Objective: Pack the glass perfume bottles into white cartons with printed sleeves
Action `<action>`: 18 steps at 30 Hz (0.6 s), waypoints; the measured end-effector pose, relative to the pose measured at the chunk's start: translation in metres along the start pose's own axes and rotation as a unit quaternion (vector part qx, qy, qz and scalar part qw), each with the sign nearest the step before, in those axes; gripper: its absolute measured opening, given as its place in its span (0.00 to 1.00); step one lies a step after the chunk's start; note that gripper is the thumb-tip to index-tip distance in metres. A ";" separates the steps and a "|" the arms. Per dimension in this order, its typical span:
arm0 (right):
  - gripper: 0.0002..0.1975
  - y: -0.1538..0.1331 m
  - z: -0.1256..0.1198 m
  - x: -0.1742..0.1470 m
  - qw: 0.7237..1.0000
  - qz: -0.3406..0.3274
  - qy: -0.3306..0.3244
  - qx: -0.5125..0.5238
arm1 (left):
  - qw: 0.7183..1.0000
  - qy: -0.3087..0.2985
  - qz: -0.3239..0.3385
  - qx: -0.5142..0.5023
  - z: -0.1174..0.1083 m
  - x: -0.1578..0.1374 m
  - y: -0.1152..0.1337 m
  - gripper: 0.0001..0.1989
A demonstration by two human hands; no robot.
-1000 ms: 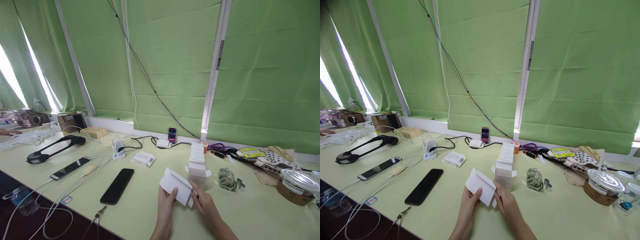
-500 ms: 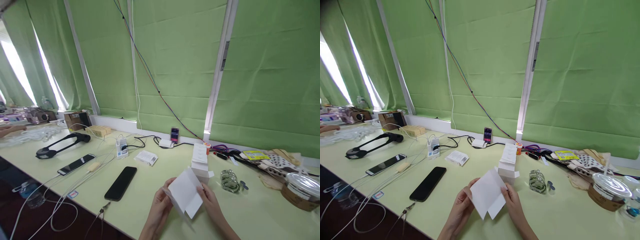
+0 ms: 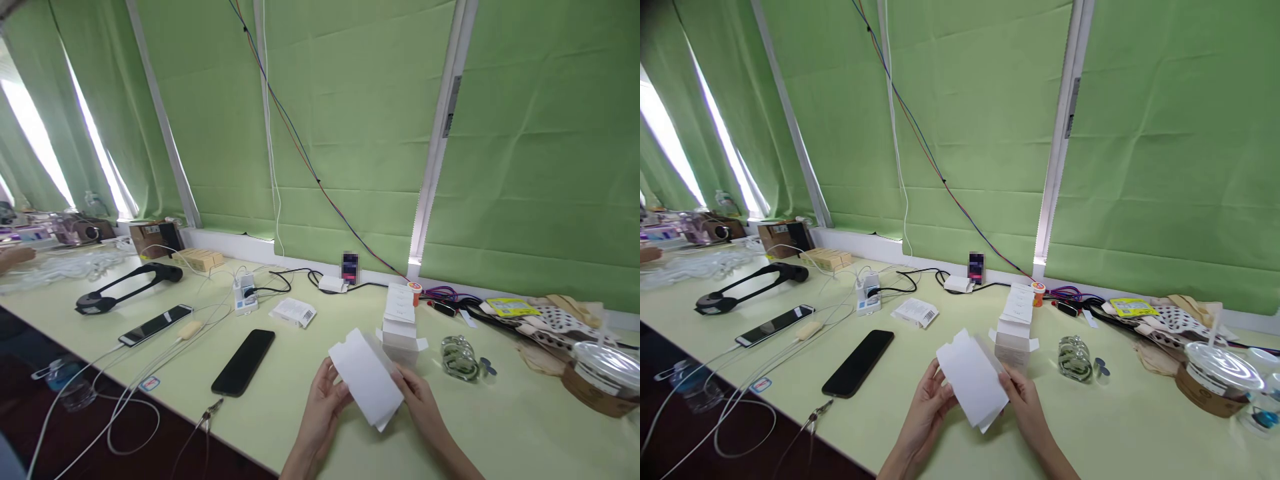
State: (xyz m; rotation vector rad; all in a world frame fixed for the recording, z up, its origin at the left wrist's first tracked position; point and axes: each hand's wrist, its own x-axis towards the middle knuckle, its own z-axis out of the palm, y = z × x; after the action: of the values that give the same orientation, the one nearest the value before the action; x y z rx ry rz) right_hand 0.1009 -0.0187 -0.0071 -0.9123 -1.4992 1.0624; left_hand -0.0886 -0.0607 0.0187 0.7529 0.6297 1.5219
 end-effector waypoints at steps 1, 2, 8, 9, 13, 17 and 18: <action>0.22 0.002 0.000 0.000 1.000 -0.009 -0.012 -0.003 | 1.000 0.009 0.003 0.016 0.001 0.001 -0.002 0.24; 0.23 0.004 0.001 -0.001 1.000 -0.018 -0.021 -0.005 | 1.000 0.014 0.005 0.027 0.001 0.001 -0.003 0.21; 0.22 0.008 0.003 -0.001 0.996 -0.052 -0.060 -0.036 | 0.997 0.063 -0.004 0.054 0.005 -0.001 -0.005 0.26; 0.22 0.006 0.003 -0.002 0.995 -0.056 -0.072 -0.040 | 0.996 0.071 -0.008 0.062 0.006 -0.002 -0.004 0.27; 0.23 -0.004 -0.001 -0.005 0.986 -0.096 -0.123 -0.052 | 0.993 0.064 -0.022 0.094 0.003 -0.002 0.001 0.25; 0.24 -0.011 -0.006 -0.006 0.980 -0.126 -0.131 -0.078 | 0.987 -0.014 -0.031 0.154 -0.009 0.000 0.008 0.23; 0.24 -0.011 -0.007 -0.006 0.981 -0.126 -0.124 -0.085 | 0.984 -0.040 -0.037 0.170 -0.011 -0.001 0.010 0.23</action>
State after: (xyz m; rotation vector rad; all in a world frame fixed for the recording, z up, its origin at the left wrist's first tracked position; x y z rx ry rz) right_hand 0.1086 -0.0271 0.0017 -0.6982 -1.8810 0.8950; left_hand -0.1033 -0.0617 0.0192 1.0325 0.8606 1.3248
